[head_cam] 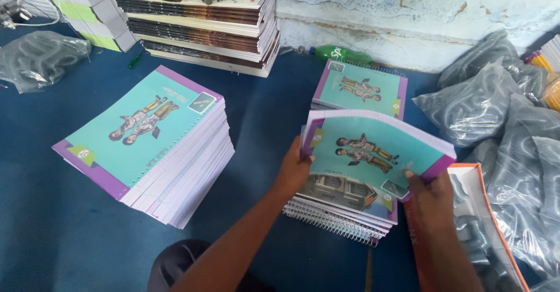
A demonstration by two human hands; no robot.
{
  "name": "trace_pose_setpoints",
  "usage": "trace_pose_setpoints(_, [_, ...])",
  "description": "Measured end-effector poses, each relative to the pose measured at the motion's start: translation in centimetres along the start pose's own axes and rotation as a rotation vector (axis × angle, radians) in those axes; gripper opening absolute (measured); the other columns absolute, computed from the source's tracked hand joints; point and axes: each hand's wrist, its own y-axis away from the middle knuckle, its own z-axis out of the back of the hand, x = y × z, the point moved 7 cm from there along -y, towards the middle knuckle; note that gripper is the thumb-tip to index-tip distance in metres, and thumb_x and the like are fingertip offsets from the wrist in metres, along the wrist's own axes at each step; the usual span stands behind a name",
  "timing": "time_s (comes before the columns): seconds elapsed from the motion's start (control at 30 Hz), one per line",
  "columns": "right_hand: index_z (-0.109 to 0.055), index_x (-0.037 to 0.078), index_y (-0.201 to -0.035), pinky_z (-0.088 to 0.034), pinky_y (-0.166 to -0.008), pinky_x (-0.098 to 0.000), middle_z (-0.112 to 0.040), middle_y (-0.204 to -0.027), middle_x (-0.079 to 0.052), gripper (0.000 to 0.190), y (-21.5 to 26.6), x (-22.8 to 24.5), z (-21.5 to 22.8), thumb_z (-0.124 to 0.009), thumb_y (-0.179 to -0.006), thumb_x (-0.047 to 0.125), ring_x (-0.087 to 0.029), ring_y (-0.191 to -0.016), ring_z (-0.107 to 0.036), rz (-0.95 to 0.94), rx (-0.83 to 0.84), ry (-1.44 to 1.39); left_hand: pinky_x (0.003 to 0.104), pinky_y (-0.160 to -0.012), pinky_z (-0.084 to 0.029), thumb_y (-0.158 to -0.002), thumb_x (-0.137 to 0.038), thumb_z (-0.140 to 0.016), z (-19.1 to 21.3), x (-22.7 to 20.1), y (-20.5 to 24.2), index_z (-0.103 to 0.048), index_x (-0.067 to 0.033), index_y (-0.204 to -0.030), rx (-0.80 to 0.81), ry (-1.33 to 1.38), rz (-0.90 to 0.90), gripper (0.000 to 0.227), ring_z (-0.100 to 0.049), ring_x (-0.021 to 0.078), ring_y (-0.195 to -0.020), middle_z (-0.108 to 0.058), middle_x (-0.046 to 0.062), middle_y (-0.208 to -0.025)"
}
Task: The person sits on the floor and assembles spiral-bound notebooks by inserting plastic spiral coils into pre-punched holes. They handle stacks of notebooks, align the coils, and secure them by hand.
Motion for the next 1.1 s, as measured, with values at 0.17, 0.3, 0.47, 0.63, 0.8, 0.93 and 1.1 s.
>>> trace_pose_setpoints(0.17, [-0.057,0.001,-0.129,-0.051,-0.092,-0.0316,-0.066,-0.118,-0.009,0.032,1.5,0.4,-0.4,-0.063,-0.098,0.002,-0.016,-0.107,-0.063,0.103,0.027,0.129,0.031,-0.102,-0.046,-0.096,0.003,-0.057,0.1,1.8,1.5,-0.047,-0.0063,-0.143,0.010,0.005,0.003,0.049,-0.062,0.0187,-0.117,-0.066,0.010,-0.124])
trace_pose_setpoints(0.3, [-0.058,0.001,-0.126,-0.053,-0.090,-0.0333,-0.067,-0.116,-0.011,0.030,2.0,-1.1,-0.1,-0.062,-0.096,0.000,-0.018,-0.105,-0.065,-0.079,-0.032,-0.070,0.033,-0.103,-0.046,-0.094,0.003,-0.058,-0.1,1.1,1.7,-0.048,-0.0056,-0.142,0.025,0.079,-0.003,0.050,-0.060,0.0190,-0.119,-0.064,0.009,-0.125])
trace_pose_setpoints(0.47, [-0.056,0.002,-0.128,-0.052,-0.092,-0.0328,-0.066,-0.116,-0.010,0.041,1.5,-1.8,0.8,-0.058,-0.088,-0.007,-0.019,-0.107,-0.065,-0.096,-0.059,-0.153,0.032,-0.098,-0.047,-0.084,0.002,-0.062,0.2,-0.9,1.2,-0.041,-0.0138,-0.142,-0.036,0.259,-0.039,0.064,-0.058,0.0161,-0.113,-0.059,0.004,-0.120])
trace_pose_setpoints(0.63, [-0.058,-0.001,-0.128,-0.049,-0.097,-0.0324,-0.065,-0.118,-0.010,0.035,0.7,-2.3,1.5,-0.056,-0.093,-0.002,-0.018,-0.110,-0.062,0.026,-0.002,-0.125,0.034,-0.096,-0.050,-0.095,-0.009,-0.067,-0.3,-1.0,1.0,-0.054,-0.0027,-0.128,-0.057,0.187,0.012,0.036,-0.059,0.0188,-0.106,-0.061,0.010,-0.113])
trace_pose_setpoints(0.8, [-0.058,-0.001,-0.124,-0.049,-0.093,-0.0331,-0.064,-0.113,-0.010,0.033,0.8,-4.5,1.6,-0.055,-0.091,-0.001,-0.019,-0.105,-0.062,-0.123,-0.102,-0.215,0.030,-0.095,-0.050,-0.091,-0.019,-0.074,-1.1,-1.9,0.7,-0.050,-0.0079,-0.131,-0.109,0.277,-0.087,0.048,-0.060,0.0132,-0.107,-0.062,0.006,-0.117])
trace_pose_setpoints(0.93, [-0.060,-0.002,-0.120,-0.049,-0.093,-0.0333,-0.065,-0.112,-0.011,0.030,0.6,-4.6,1.6,-0.055,-0.090,-0.002,-0.020,-0.105,-0.062,-0.104,-0.082,-0.198,0.030,-0.089,-0.054,-0.090,-0.022,-0.078,-1.1,-1.6,0.2,-0.056,-0.0057,-0.124,-0.065,0.298,-0.044,0.044,-0.064,0.0129,-0.101,-0.067,0.006,-0.111])
trace_pose_setpoints(1.1, [-0.059,-0.002,-0.121,-0.050,-0.092,-0.0325,-0.064,-0.113,-0.008,0.033,0.5,-5.0,1.5,-0.053,-0.089,-0.003,-0.018,-0.105,-0.062,-0.083,-0.052,-0.263,0.030,-0.087,-0.053,-0.091,-0.024,-0.078,-0.8,-1.8,0.1,-0.061,-0.0045,-0.118,-0.033,0.282,-0.040,0.037,-0.064,0.0123,-0.098,-0.069,0.005,-0.107])
